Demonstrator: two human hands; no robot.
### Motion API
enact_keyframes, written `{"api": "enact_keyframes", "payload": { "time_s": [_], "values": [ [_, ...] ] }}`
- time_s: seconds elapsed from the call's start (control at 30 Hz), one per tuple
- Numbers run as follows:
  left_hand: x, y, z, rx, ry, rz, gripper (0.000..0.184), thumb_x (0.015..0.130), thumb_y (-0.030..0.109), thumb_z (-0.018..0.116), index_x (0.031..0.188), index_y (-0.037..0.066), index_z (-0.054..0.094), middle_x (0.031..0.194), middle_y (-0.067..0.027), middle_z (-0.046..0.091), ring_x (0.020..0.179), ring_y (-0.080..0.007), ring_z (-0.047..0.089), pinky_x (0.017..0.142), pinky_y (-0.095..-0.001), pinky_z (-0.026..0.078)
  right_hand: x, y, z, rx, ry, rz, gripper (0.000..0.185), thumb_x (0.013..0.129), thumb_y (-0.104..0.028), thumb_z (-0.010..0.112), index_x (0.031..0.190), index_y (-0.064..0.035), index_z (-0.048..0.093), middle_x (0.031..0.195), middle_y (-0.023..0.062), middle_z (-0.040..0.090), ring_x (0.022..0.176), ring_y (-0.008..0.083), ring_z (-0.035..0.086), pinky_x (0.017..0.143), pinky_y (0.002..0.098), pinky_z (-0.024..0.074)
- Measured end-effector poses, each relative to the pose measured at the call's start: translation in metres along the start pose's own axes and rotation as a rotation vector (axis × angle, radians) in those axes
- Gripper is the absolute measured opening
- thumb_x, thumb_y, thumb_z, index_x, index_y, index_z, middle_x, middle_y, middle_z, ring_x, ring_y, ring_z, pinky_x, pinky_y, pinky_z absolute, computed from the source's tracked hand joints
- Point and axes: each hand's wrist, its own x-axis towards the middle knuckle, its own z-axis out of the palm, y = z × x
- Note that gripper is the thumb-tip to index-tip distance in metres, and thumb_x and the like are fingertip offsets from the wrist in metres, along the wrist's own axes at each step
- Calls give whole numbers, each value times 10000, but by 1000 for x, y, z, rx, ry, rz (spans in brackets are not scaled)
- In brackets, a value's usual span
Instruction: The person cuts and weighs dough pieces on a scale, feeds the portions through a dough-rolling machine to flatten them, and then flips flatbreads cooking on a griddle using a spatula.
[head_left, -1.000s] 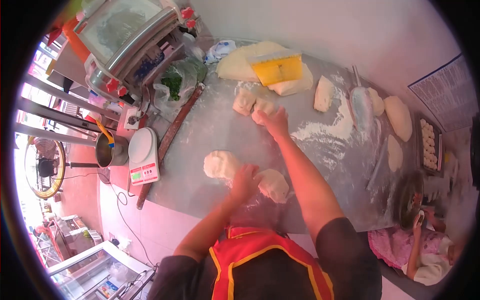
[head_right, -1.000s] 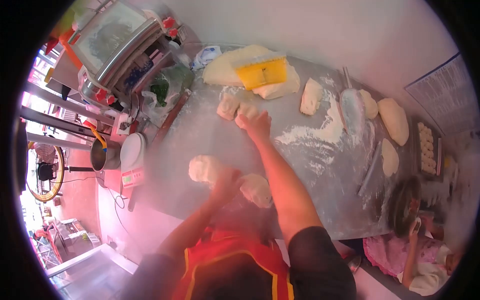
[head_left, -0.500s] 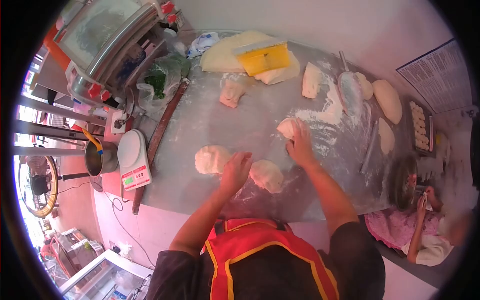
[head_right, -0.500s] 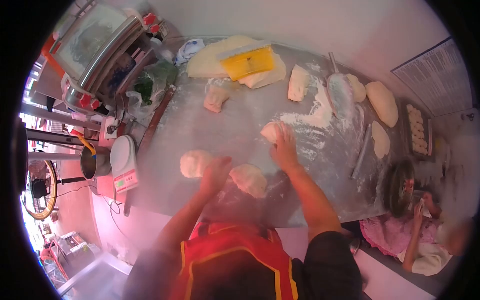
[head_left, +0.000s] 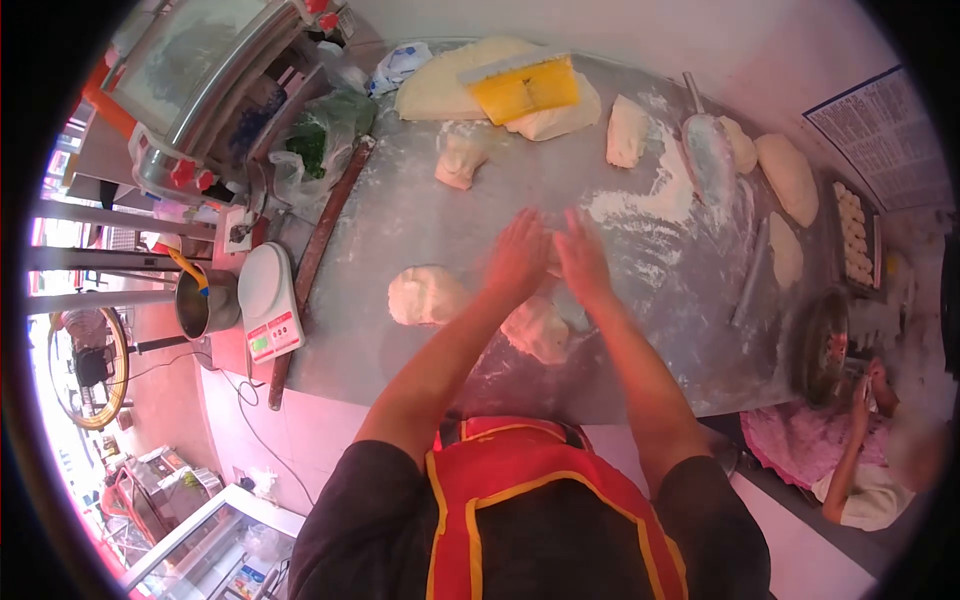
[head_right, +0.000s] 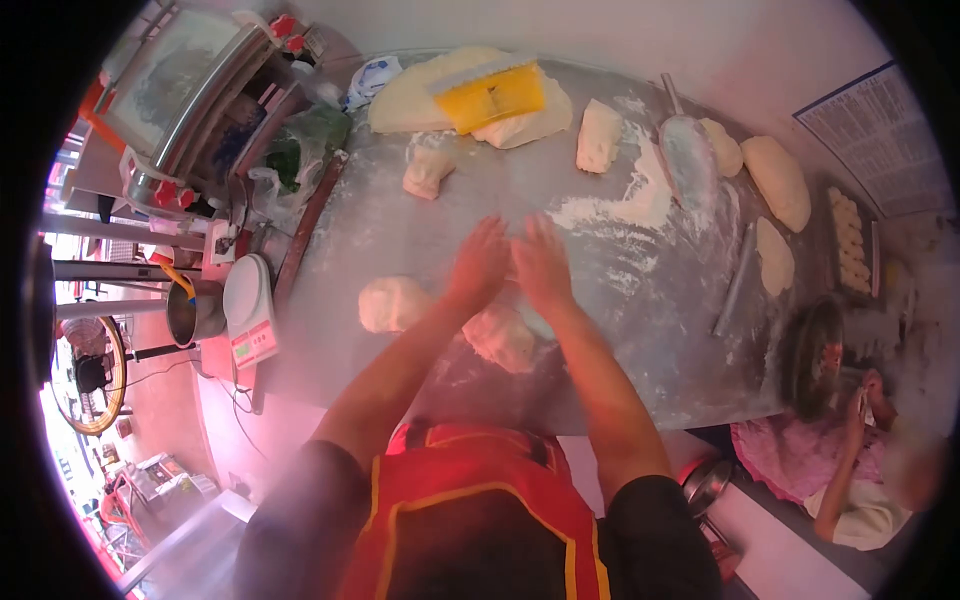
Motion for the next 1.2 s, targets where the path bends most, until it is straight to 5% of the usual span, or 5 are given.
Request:
{"api": "enact_keyframes", "payload": {
  "time_s": [0.5, 0.7, 0.8, 1.0, 1.2],
  "values": [
    [38, 24, 52, 515, -236, 100, 564, 894, 314, 396, 1411, 97, 327, 1485, -159, 258, 1395, -324, 178, 1109, -538, 96, -3, 50, 14, -241, 30, 124, 532, 972, -312, 305, 1411, -11, 274, 1463, 205, 270, 1373, 360, 223, 1103, 556, 95],
    [54, -35, 87, 281, -361, 72, 485, 896, 275, 460, 1348, 104, 412, 1382, -174, 408, 1312, -305, 356, 1033, -484, 307, 6, 62, 3, 71, 51, 266, 578, 950, -395, 371, 1392, -26, 319, 1443, 209, 309, 1348, 332, 290, 1106, 463, 172],
    [50, -32, -2, -687, 32, -513, 476, 863, 309, 567, 1262, 65, 479, 1237, -186, 516, 1176, -322, 488, 925, -441, 428, -12, 42, -33, 138, 49, 375, 573, 878, -344, 558, 1340, -37, 412, 1328, 205, 446, 1224, 340, 433, 1025, 412, 328],
    [16, -8, -6, -56, -405, -598, 523, 769, 364, 677, 1159, 38, 550, 1024, -186, 632, 962, -349, 610, 816, -434, 483, -7, 43, 27, 77, 98, 505, 459, 785, -233, 677, 1160, -8, 538, 1084, 186, 587, 972, 307, 572, 843, 386, 456],
    [10, -104, -97, -30, -157, -520, 401, 735, 263, 680, 1079, 68, 612, 1069, -202, 599, 992, -372, 576, 846, -441, 467, 37, -14, 62, 275, -125, 365, 513, 776, -295, 694, 1145, 15, 519, 1052, 199, 587, 919, 301, 597, 794, 376, 479]
  ]
}}
